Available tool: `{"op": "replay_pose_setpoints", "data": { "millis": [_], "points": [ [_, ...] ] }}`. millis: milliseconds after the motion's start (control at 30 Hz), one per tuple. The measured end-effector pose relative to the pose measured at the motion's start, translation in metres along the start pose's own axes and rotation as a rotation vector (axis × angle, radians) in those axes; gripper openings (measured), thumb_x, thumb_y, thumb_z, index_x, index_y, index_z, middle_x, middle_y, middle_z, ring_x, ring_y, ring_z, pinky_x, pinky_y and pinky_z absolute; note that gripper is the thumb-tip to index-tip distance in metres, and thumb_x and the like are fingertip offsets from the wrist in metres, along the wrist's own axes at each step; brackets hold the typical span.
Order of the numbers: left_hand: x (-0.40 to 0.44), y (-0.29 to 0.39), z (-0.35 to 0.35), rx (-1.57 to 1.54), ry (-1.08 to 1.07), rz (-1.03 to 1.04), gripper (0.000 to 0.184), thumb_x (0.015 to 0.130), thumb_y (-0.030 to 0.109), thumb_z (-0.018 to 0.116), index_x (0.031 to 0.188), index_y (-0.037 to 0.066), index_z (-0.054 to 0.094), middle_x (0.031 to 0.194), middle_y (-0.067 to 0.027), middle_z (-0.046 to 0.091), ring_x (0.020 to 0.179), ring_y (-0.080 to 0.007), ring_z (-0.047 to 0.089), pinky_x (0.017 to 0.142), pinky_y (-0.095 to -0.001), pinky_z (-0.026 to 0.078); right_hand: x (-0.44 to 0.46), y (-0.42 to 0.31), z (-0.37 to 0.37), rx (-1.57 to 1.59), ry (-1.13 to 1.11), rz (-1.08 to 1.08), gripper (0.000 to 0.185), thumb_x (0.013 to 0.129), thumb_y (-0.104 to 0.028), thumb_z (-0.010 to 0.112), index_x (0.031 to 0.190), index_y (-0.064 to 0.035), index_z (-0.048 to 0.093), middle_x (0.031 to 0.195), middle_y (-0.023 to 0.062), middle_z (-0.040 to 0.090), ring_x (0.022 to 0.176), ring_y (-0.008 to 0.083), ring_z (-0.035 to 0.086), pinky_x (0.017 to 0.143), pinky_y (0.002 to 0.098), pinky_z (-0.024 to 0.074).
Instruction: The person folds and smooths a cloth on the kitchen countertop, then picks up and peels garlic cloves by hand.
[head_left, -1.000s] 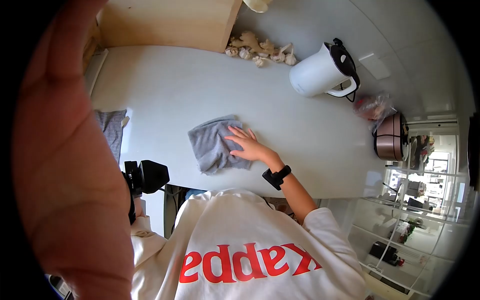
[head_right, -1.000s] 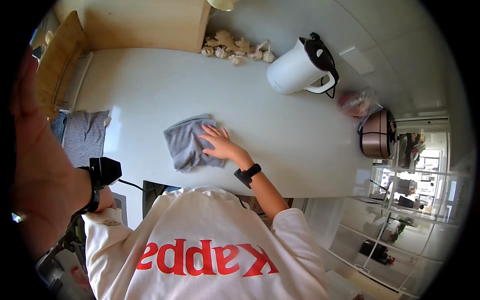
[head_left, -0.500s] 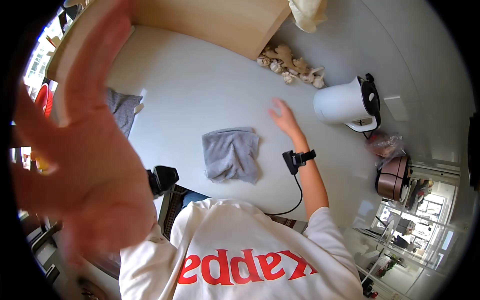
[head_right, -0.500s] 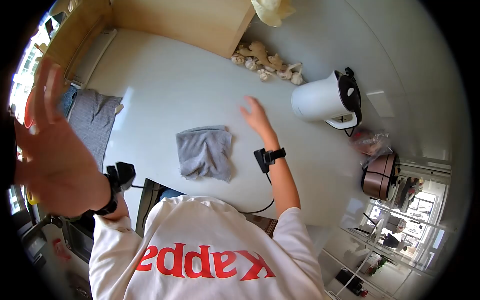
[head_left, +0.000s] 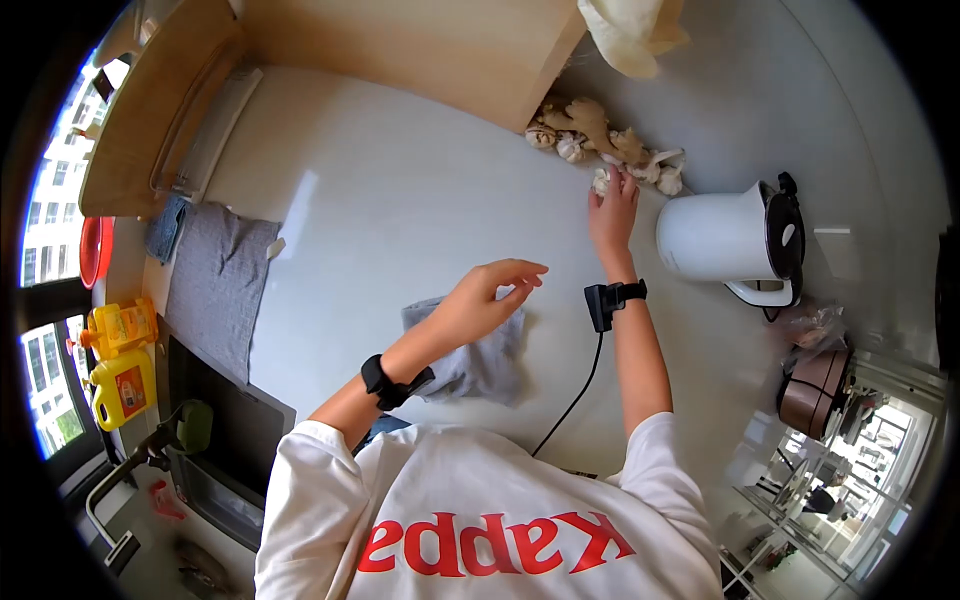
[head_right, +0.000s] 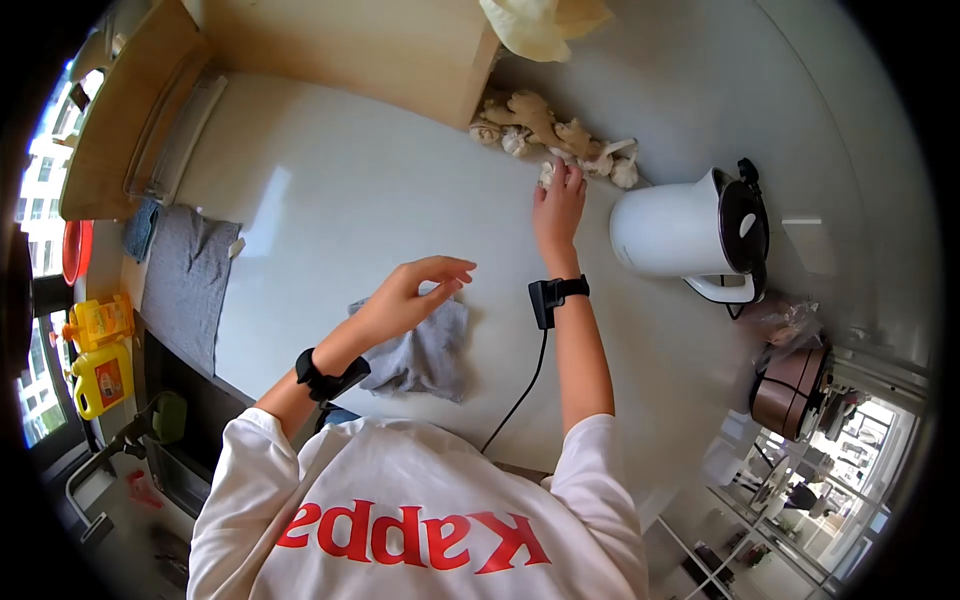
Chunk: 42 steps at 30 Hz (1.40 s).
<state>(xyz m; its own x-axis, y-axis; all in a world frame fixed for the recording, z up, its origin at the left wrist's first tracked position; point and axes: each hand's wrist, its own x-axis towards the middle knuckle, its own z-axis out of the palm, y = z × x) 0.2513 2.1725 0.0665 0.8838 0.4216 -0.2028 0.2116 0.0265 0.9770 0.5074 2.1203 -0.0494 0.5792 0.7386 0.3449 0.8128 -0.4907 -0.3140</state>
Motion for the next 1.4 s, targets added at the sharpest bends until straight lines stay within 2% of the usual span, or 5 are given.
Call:
{"op": "replay_pose_setpoints", "data": {
  "millis": [400,600,800,967,1400],
  "points": [
    [0.069,-0.033,0.056,0.060,0.318,0.070,0.033,0.086,0.010,0.054,0.117,0.001,0.050,0.099,-0.0102,0.059,0.083,-0.0172,0.057,0.075,-0.0291,0.046,-0.059,-0.031,-0.057,0.498,-0.009,0.119,0.036,0.071,0.001,0.065,0.103,-0.0060,0.049,0.107,0.0100,0.053,0.096,0.0308,0.050,0.079,0.0370,0.0443],
    [0.060,-0.037,0.050,-0.064,0.160,0.053,0.029,0.086,0.011,0.056,0.112,-0.002,0.052,0.091,-0.0088,0.060,0.076,-0.0142,0.057,0.068,-0.0270,0.047,-0.084,-0.075,-0.088,0.555,0.024,0.023,0.038,0.069,0.006,0.066,0.103,-0.0065,0.054,0.104,0.0079,0.057,0.094,0.0275,0.052,0.077,0.0350,0.0457],
    [0.043,-0.041,0.043,-0.404,0.110,0.051,0.023,0.088,0.011,0.053,0.108,-0.001,0.055,0.090,-0.0042,0.060,0.079,-0.0115,0.056,0.072,-0.0253,0.046,-0.088,-0.090,-0.102,0.632,-0.015,0.032,0.035,0.072,0.004,0.063,0.104,-0.0055,0.054,0.105,0.0080,0.057,0.096,0.0266,0.052,0.079,0.0348,0.0456],
    [0.040,-0.050,0.026,-0.349,0.174,-0.007,0.026,0.092,0.014,0.049,0.112,-0.002,0.053,0.093,-0.0038,0.059,0.082,-0.0093,0.055,0.076,-0.0229,0.045,-0.078,-0.089,-0.106,0.747,-0.096,0.089,0.031,0.074,0.003,0.060,0.104,-0.0046,0.054,0.105,0.0101,0.057,0.097,0.0288,0.051,0.080,0.0355,0.0448],
    [0.034,-0.085,-0.018,-0.483,0.237,-0.211,0.021,0.089,0.015,0.056,0.102,0.000,0.051,0.092,-0.0072,0.059,0.082,-0.0149,0.060,0.079,-0.0279,0.048,-0.010,-0.012,-0.001,0.290,0.024,0.104,0.035,0.075,-0.001,0.060,0.109,-0.0052,0.052,0.115,0.0125,0.049,0.103,0.0308,0.048,0.087,0.0387,0.0420]
  ]
}}
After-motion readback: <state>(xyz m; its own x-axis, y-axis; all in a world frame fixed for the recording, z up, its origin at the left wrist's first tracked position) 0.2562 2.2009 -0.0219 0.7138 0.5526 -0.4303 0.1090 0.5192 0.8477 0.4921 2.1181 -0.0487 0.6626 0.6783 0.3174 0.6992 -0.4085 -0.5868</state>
